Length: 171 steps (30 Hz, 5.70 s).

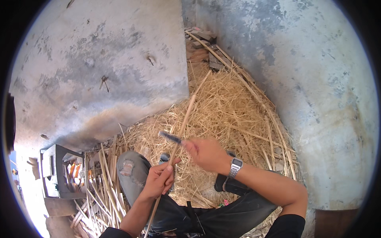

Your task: The person carves a long wooden stick by repeatedly scraping along its length with a small knife.

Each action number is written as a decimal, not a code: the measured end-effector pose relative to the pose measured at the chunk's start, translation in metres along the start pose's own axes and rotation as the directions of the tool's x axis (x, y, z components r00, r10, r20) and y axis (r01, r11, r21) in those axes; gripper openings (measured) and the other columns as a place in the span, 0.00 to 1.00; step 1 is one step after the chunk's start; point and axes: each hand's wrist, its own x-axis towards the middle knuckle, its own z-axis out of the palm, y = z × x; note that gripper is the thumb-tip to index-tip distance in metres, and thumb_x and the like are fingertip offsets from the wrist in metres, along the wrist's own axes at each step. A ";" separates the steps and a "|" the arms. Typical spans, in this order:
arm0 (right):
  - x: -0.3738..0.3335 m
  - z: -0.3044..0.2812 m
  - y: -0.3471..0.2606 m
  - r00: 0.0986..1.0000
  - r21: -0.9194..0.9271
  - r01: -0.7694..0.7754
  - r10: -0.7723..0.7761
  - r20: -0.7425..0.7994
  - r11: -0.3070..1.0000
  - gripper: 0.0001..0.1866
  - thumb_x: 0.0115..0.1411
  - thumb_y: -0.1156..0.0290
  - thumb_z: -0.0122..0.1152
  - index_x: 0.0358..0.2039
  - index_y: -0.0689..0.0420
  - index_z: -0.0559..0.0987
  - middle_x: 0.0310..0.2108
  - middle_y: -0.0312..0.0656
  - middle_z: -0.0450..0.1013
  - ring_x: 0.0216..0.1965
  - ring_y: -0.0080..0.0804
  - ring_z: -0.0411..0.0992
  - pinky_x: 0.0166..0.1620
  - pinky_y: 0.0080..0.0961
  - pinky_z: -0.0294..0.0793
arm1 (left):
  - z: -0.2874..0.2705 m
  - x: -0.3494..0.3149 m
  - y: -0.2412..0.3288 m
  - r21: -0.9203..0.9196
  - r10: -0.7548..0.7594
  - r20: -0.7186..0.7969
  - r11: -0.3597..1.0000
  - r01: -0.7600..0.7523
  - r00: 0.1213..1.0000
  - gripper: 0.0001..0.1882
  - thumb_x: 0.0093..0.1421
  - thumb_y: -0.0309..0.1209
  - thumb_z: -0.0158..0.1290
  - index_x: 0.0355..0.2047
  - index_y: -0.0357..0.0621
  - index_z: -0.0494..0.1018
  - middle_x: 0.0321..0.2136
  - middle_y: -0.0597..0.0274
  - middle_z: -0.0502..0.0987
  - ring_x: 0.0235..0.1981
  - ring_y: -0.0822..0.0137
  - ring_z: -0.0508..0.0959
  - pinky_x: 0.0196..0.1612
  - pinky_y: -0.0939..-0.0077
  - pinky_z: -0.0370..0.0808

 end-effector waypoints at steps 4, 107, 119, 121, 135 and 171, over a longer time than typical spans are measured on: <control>0.020 -0.027 0.004 0.978 -0.058 -0.157 0.147 -0.147 0.986 0.26 0.73 0.53 0.48 0.24 0.60 0.77 0.14 0.51 0.68 0.16 0.52 0.69 0.22 0.43 0.67 | 0.004 -0.001 0.000 0.052 -0.012 0.036 0.999 0.010 0.999 0.22 0.76 0.31 0.43 0.66 0.36 0.65 0.16 0.74 0.61 0.10 0.83 0.59 0.14 0.85 0.55; 0.023 -0.040 -0.012 0.920 0.089 -0.091 0.118 -0.373 0.992 0.27 0.53 0.48 0.77 0.27 0.59 0.75 0.14 0.31 0.63 0.16 0.20 0.60 0.20 0.24 0.59 | 0.001 -0.006 0.004 -0.038 0.027 0.167 0.999 -0.021 0.986 0.27 0.76 0.35 0.42 0.71 0.38 0.56 0.13 0.74 0.56 0.09 0.82 0.55 0.14 0.85 0.55; 0.016 -0.060 0.012 0.915 0.098 -0.007 0.046 -0.400 0.995 0.23 0.71 0.52 0.54 0.27 0.58 0.77 0.12 0.37 0.65 0.12 0.30 0.61 0.19 0.31 0.58 | -0.002 -0.008 0.000 -0.018 0.000 0.127 1.000 0.002 0.992 0.27 0.76 0.33 0.43 0.72 0.42 0.56 0.14 0.75 0.59 0.10 0.83 0.56 0.14 0.85 0.56; 0.002 -0.049 -0.010 0.991 -0.244 -0.021 -0.013 -0.136 0.970 0.29 0.71 0.44 0.49 0.26 0.59 0.77 0.13 0.45 0.69 0.14 0.43 0.68 0.20 0.40 0.64 | -0.003 -0.007 -0.002 -0.032 0.031 0.122 0.999 -0.027 0.992 0.27 0.76 0.32 0.44 0.72 0.42 0.56 0.14 0.75 0.59 0.10 0.83 0.56 0.14 0.85 0.56; 0.000 -0.037 -0.004 0.995 -0.458 -0.092 0.099 -0.008 0.884 0.35 0.69 0.38 0.46 0.23 0.57 0.80 0.14 0.48 0.72 0.18 0.50 0.75 0.21 0.44 0.71 | 0.000 -0.006 -0.011 0.030 0.029 -0.049 0.999 -0.028 0.998 0.26 0.72 0.27 0.51 0.69 0.38 0.62 0.17 0.77 0.63 0.14 0.85 0.57 0.17 0.83 0.54; 0.026 -0.080 0.058 0.935 -0.260 -0.299 0.228 -0.273 0.918 0.35 0.70 0.42 0.47 0.17 0.58 0.78 0.11 0.52 0.69 0.15 0.52 0.71 0.23 0.46 0.69 | -0.005 -0.009 -0.024 0.286 0.099 -0.035 0.954 -0.085 0.995 0.24 0.73 0.28 0.47 0.67 0.36 0.64 0.18 0.79 0.62 0.16 0.85 0.60 0.19 0.86 0.56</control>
